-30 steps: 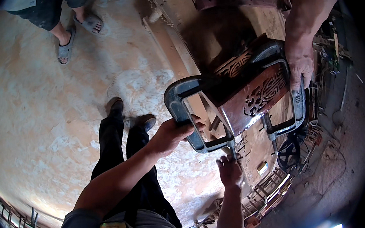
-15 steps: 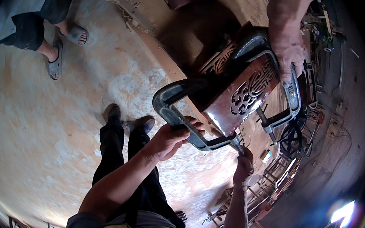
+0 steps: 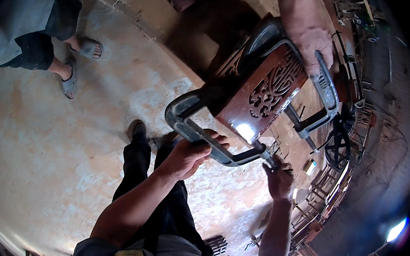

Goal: The person uses C-clamps to secure a carved wooden block to a workbench. They tighten the clamps by hand, reposition the wood, and add a small wooden block as a spacer before tightening another clamp.

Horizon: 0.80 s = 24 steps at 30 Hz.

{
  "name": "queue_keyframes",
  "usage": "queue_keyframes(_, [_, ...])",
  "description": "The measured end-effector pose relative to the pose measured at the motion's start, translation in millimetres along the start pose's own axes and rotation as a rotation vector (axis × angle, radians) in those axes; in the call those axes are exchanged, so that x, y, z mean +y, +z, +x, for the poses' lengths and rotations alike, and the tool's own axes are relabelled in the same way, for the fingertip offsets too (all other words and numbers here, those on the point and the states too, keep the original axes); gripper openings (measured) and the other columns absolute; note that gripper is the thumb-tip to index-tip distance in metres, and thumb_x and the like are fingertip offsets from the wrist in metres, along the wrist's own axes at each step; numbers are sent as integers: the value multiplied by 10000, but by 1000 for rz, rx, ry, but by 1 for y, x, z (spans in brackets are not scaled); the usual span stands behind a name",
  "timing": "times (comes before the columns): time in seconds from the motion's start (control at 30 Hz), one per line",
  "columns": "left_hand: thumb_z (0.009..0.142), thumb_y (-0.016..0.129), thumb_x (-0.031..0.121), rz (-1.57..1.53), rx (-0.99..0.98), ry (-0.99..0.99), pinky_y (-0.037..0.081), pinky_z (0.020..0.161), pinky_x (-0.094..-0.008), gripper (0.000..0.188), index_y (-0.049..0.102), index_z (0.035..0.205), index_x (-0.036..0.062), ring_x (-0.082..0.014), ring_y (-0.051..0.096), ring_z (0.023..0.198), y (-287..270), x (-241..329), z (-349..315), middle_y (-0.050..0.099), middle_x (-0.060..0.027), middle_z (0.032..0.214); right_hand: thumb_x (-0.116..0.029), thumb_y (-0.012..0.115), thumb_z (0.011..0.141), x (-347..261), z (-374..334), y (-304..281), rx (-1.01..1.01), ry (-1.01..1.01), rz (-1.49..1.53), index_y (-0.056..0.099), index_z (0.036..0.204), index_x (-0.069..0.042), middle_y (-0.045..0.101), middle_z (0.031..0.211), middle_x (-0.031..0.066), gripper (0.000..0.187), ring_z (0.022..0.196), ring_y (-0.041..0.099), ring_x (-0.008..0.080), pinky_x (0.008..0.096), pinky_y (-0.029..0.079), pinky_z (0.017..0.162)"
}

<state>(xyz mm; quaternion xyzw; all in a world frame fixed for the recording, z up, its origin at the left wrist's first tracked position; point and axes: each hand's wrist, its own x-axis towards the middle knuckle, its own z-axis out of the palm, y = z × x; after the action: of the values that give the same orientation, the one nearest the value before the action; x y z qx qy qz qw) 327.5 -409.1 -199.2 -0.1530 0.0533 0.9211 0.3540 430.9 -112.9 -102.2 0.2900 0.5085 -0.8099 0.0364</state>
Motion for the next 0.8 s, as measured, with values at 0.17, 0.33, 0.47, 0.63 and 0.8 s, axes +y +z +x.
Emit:
queue_keyframes(0.17, [863, 656, 38, -91, -92, 29, 375, 1077, -476, 370, 569, 1222, 59, -315, 510, 1248, -18, -11, -23, 579, -138, 1274, 109, 529, 852, 0, -20, -14, 11, -119, -590, 666, 886, -97, 505, 1330, 207, 250, 1242, 491, 299, 394, 467, 992])
queue_keyframes(0.33, [859, 608, -38, -71, -47, -75, 363, 1083, -418, 352, 576, 1199, 47, -288, 468, 1293, -34, 3, -84, 568, -149, 1286, 143, 572, 789, 14, -56, 10, -110, 76, -835, 623, 1014, -8, 520, 1304, 187, 276, 1231, 490, 269, 357, 409, 1025])
queue_keyframes(0.47, [855, 614, -44, 200, 64, -223, 407, 1044, -494, 318, 600, 1157, 53, -313, 529, 1225, -19, 29, -121, 599, -150, 1240, -1, 730, 713, 29, -103, 29, -300, 321, -944, 495, 1274, -36, 471, 1378, 164, 610, 1375, 350, 289, 389, 300, 1121])
queue_keyframes(0.63, [831, 612, -67, 433, -113, -329, 398, 1050, -514, 319, 599, 1130, 45, -339, 545, 1203, 19, 7, -118, 614, -164, 1212, -170, 750, 806, 32, -148, 58, -70, 202, -934, 513, 1265, -21, 619, 1098, 106, 538, 1033, 577, 183, 329, 466, 865])
queue_keyframes(0.8, [899, 531, -49, 637, -235, -478, 399, 1051, -478, 356, 520, 1250, 6, -319, 546, 1199, 86, -41, -81, 570, -169, 1273, -253, 671, 884, 39, -181, 40, 207, 240, -555, 617, 977, -4, 596, 772, 1, 272, 706, 533, 97, 271, 448, 632])
